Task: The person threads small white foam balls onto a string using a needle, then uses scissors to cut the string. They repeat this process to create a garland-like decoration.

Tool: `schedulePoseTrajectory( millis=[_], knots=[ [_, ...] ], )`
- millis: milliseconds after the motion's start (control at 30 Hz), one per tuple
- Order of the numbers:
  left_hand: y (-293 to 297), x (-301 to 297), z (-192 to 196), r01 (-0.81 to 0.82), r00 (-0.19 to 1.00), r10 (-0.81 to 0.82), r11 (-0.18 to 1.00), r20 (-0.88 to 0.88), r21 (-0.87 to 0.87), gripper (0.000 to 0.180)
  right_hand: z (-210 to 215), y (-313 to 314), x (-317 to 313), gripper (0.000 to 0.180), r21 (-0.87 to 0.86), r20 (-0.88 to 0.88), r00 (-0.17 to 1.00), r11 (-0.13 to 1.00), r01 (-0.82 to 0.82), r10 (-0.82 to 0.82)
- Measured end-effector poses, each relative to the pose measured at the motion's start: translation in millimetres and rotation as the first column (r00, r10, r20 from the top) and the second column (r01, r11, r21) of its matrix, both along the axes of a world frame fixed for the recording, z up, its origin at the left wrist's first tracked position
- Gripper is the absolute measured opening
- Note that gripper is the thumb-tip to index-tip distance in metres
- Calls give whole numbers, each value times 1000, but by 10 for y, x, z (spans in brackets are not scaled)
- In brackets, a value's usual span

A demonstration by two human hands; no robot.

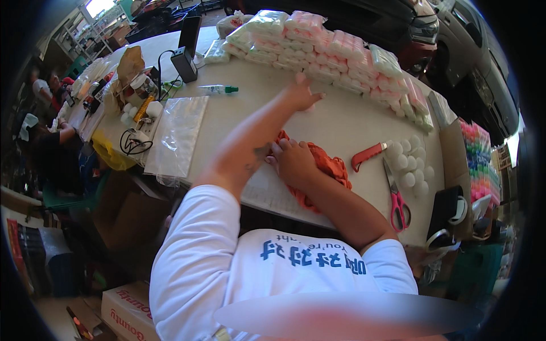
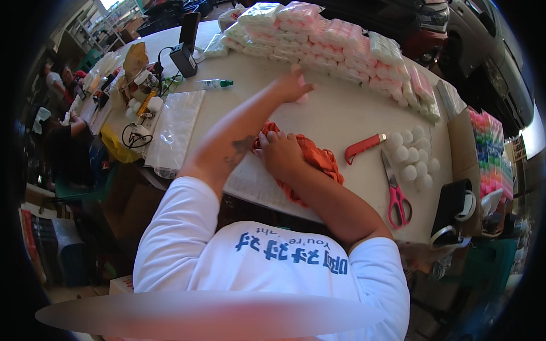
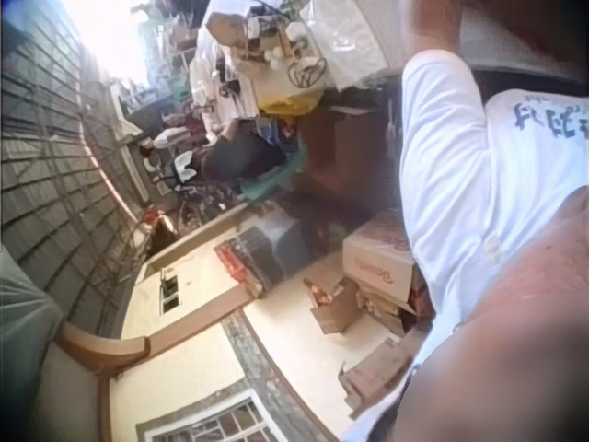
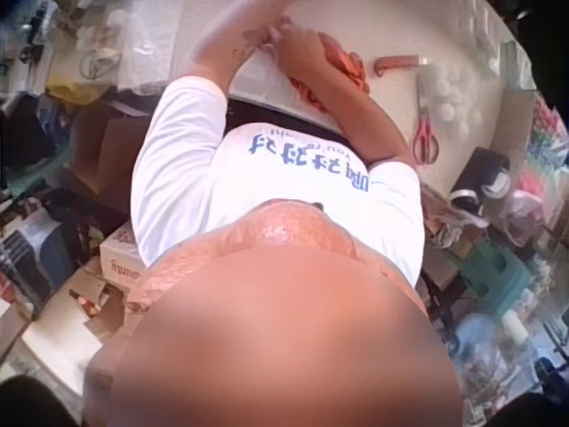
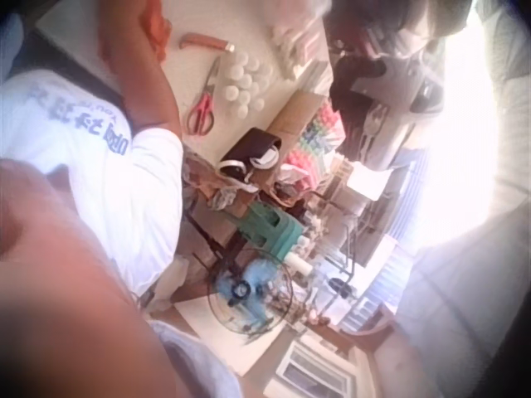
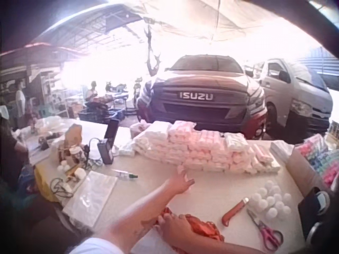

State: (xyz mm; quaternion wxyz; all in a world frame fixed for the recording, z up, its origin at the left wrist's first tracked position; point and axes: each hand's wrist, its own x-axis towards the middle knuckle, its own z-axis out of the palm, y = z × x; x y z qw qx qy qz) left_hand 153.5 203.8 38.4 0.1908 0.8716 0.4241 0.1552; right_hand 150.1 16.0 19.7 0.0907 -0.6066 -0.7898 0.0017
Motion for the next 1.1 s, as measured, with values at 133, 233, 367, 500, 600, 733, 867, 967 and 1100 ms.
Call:
schedulePoseTrajectory(
  millis=[133,233,367,500,600,733,867,967,1100],
  knots=[
    [46,138,-171,-102,995,102,993,-8,-63,50,39,18,34,39,-65,1,1000,998,-14,14],
    [145,-167,-67,-213,971,225,966,78,-145,36,26,31,43,40,-39,-82,997,999,-20,17],
    [643,-1146,62,-355,929,352,935,110,7,33,20,41,45,42,-54,-125,992,999,-5,-2],
    [1171,-1795,-140,-447,890,454,858,33,252,35,31,38,36,44,-9,-83,996,1000,-23,22],
    [1338,-1932,-224,-428,891,453,829,16,359,39,37,46,43,44,26,-86,996,999,-18,21],
    [1244,-1997,-167,-248,862,438,805,-258,539,38,21,68,62,43,-34,-79,997,999,-24,21],
    [1213,-2150,-122,-377,802,493,856,-337,354,30,37,76,48,42,-2,-71,997,1000,-20,20],
    [1425,-2274,-106,-462,787,510,860,-346,217,29,53,86,38,42,-35,-39,999,999,-3,2],
    [1589,-2362,-120,-563,732,590,806,-341,186,27,47,74,55,42,-26,-68,998,1000,-12,10]
  ],
)
